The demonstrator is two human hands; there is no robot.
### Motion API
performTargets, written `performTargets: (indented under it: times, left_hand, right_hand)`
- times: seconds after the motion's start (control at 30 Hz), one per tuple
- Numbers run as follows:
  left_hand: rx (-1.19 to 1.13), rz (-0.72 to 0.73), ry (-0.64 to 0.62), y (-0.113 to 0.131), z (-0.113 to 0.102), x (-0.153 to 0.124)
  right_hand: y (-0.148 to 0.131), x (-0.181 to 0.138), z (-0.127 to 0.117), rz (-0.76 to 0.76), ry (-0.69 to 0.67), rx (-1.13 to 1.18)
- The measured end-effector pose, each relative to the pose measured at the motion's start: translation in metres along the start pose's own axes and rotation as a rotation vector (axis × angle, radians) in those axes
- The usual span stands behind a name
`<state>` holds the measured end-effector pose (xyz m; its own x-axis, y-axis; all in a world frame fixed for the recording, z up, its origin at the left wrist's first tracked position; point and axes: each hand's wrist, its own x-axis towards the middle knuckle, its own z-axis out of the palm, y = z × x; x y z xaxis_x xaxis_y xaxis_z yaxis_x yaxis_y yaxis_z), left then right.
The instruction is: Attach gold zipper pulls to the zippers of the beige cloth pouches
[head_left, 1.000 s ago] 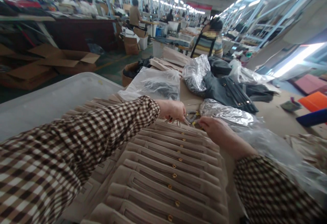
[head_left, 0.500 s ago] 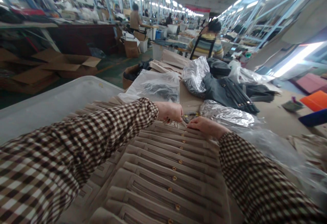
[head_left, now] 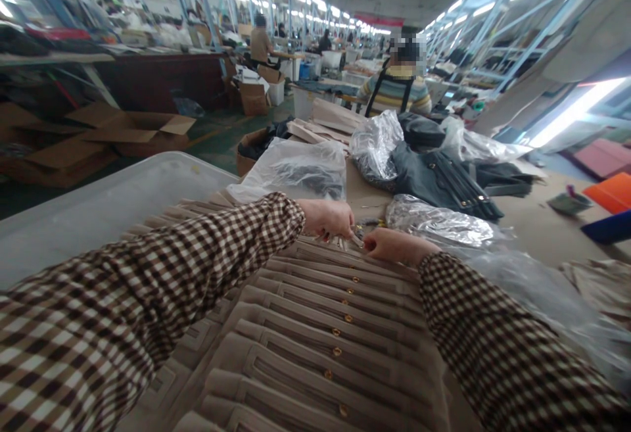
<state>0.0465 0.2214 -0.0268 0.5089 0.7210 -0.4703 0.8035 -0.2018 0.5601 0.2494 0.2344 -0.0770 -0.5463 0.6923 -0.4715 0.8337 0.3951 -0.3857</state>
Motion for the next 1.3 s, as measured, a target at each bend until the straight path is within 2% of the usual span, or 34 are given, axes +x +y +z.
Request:
performTargets:
  times: [0.1, 0.23, 0.3, 0.43, 0.63, 0.77, 1.07, 1.13, 1.23, 1.3]
  left_hand:
    - [0.028, -0.009, 0.000, 0.006, -0.002, -0.005]
    - [0.054, -0.017, -0.005, 0.012, -0.001, -0.009]
    - [0.069, -0.006, -0.006, 0.013, 0.000, -0.009]
    - [0.100, 0.039, 0.018, 0.012, 0.004, -0.007]
    - [0.119, 0.051, 0.032, 0.009, 0.007, -0.005]
    - [0.145, 0.048, 0.043, 0.011, 0.008, -0.007]
    - [0.183, 0.056, 0.063, 0.014, 0.010, -0.007]
    - [0.186, 0.055, 0.071, 0.013, 0.011, -0.006]
    - [0.181, 0.051, 0.086, 0.010, 0.013, -0.004]
    - [0.166, 0.049, 0.095, 0.008, 0.015, -0.004]
  right_hand:
    - [0.000, -0.010, 0.002, -0.040, 0.033, 0.072]
    - [-0.004, -0.022, 0.008, -0.081, -0.002, 0.267]
    - [-0.006, -0.025, 0.009, -0.091, 0.031, 0.370]
    - [-0.004, -0.025, 0.010, -0.127, 0.124, 0.425]
    - [-0.004, -0.025, 0.009, -0.081, 0.082, 0.583]
    - [-0.007, -0.025, 0.009, -0.081, 0.133, 0.525]
    - [-0.029, -0.017, -0.006, -0.059, 0.202, 0.093]
    - [-0.034, -0.017, -0.010, -0.014, 0.163, 0.073]
    - [-0.039, -0.019, -0.013, 0.087, 0.003, 0.151]
    - [-0.041, -0.020, -0.012, 0.131, -0.057, 0.207]
